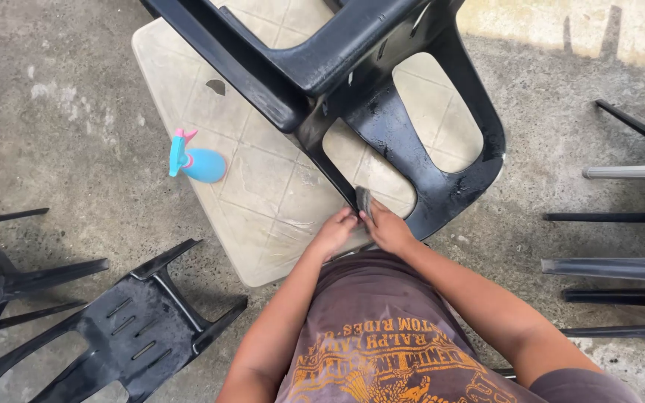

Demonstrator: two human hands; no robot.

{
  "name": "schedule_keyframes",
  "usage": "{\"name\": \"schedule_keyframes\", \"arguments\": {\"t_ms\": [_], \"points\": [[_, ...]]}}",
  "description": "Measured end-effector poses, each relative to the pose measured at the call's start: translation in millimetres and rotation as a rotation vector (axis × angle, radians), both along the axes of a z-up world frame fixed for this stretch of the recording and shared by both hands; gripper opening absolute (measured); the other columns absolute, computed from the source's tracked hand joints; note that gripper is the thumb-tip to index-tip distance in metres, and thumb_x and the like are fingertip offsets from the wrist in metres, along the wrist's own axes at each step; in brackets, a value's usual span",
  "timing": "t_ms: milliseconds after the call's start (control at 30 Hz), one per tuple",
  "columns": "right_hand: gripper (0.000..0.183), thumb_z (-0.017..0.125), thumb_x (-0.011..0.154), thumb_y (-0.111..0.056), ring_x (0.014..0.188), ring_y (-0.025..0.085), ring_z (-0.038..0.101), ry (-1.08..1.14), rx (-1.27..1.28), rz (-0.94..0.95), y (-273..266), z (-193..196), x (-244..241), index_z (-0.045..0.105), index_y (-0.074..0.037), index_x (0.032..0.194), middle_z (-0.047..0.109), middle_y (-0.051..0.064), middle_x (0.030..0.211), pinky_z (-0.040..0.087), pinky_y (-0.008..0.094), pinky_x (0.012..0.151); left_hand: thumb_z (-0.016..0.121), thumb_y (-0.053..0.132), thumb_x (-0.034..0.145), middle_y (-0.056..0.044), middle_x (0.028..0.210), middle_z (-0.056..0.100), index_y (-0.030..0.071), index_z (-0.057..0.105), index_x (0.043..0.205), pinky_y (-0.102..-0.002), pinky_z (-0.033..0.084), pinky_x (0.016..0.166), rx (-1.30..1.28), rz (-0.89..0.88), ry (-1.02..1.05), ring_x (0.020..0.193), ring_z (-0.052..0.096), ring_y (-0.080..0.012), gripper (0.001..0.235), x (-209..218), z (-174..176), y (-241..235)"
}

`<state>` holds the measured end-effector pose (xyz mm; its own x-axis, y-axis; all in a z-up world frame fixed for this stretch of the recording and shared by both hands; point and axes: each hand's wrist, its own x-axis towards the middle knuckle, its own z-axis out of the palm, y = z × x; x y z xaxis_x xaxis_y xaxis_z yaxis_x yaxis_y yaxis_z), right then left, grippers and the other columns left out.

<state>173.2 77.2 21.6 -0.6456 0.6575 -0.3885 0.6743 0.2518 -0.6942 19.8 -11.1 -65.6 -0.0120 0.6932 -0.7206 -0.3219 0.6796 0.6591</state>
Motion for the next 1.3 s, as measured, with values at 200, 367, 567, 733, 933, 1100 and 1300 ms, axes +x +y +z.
{"name": "schedule_keyframes", "arguments": {"t_ms": [200,367,567,733,933,1100,1300], "points": [[0.046,0.055,0.102,-0.026,0.129,0.045,0.053,0.078,0.14,0.035,-24.4,-37.5,45.7,0.051,0.002,0.138,0.054,0.028,0.145,0.043,0.045,0.109,0.054,0.039,0.107,-0.014,0.116,0.073,-0.001,0.061,0.128,-0.035,0.05,0.096,0.306,-0.139,0.173,0.112,0.066,-0.0257,0.046,25.9,-18.9,4.2],[0.057,0.055,0.099,-0.019,0.135,0.037,0.053,0.11,-0.061,-0.125,-14.6,-18.6,19.4,0.043,-0.006,0.153,0.054,0.023,0.147,0.041,0.038,0.113,0.056,0.036,0.105,-0.023,0.086,0.07,0.0,0.071,0.099,-0.047,0.05,0.074,0.265,-0.16,0.726,0.082,0.066,-0.0393,0.039,39.1,-4.4,0.8],[0.058,0.054,0.099,-0.01,0.148,0.037,0.043,0.383,-0.025,0.007,-22.6,2.0,-7.6,0.04,-0.002,0.155,0.044,0.024,0.158,0.033,0.037,0.12,0.056,0.032,0.101,-0.025,0.072,0.065,-0.001,0.067,0.085,-0.048,0.049,0.066,0.212,0.137,0.766,0.067,0.065,-0.0417,0.038,0.5,27.4,0.0],[0.07,0.055,0.089,-0.004,0.152,0.035,0.034,0.302,0.189,0.222,-26.4,19.8,-23.3,0.037,-0.003,0.156,0.038,0.017,0.164,0.028,0.042,0.126,0.059,0.035,0.103,-0.026,0.073,0.064,-0.001,0.068,0.084,-0.048,0.048,0.067,0.115,0.243,0.938,0.068,0.061,-0.0424,0.042,-47.4,67.2,32.6],[0.077,0.059,0.089,-0.014,0.154,0.027,0.022,-0.102,0.38,0.47,-37.1,-0.2,17.1,0.026,-0.016,0.159,0.025,0.002,0.167,0.022,0.052,0.121,0.069,0.02,0.091,-0.022,0.09,0.069,0.001,0.063,0.105,-0.047,0.05,0.073,0.193,0.32,1.057,0.083,0.066,-0.0418,0.025,-71.2,63.5,45.9],[0.073,0.057,0.091,-0.012,0.154,0.025,0.023,-0.178,0.282,0.438,-26.2,-26.0,42.3,0.029,-0.017,0.158,0.027,0.001,0.167,0.02,0.055,0.122,0.08,0.014,0.082,-0.013,0.11,0.075,0.007,0.064,0.122,-0.042,0.051,0.089,0.035,0.305,0.747,0.103,0.069,-0.0318,0.044,-67.0,5.3,57.6],[0.067,0.058,0.087,-0.007,0.147,0.033,0.038,0.088,0.345,0.234,4.9,26.6,18.2,0.042,-0.009,0.152,0.044,0.013,0.157,0.029,0.055,0.117,0.072,0.015,0.093,-0.014,0.115,0.072,0.006,0.06,0.124,-0.042,0.051,0.092,0.065,0.409,0.684,0.106,0.069,-0.0315,0.035,-55.3,-5.2,78.8]]}}
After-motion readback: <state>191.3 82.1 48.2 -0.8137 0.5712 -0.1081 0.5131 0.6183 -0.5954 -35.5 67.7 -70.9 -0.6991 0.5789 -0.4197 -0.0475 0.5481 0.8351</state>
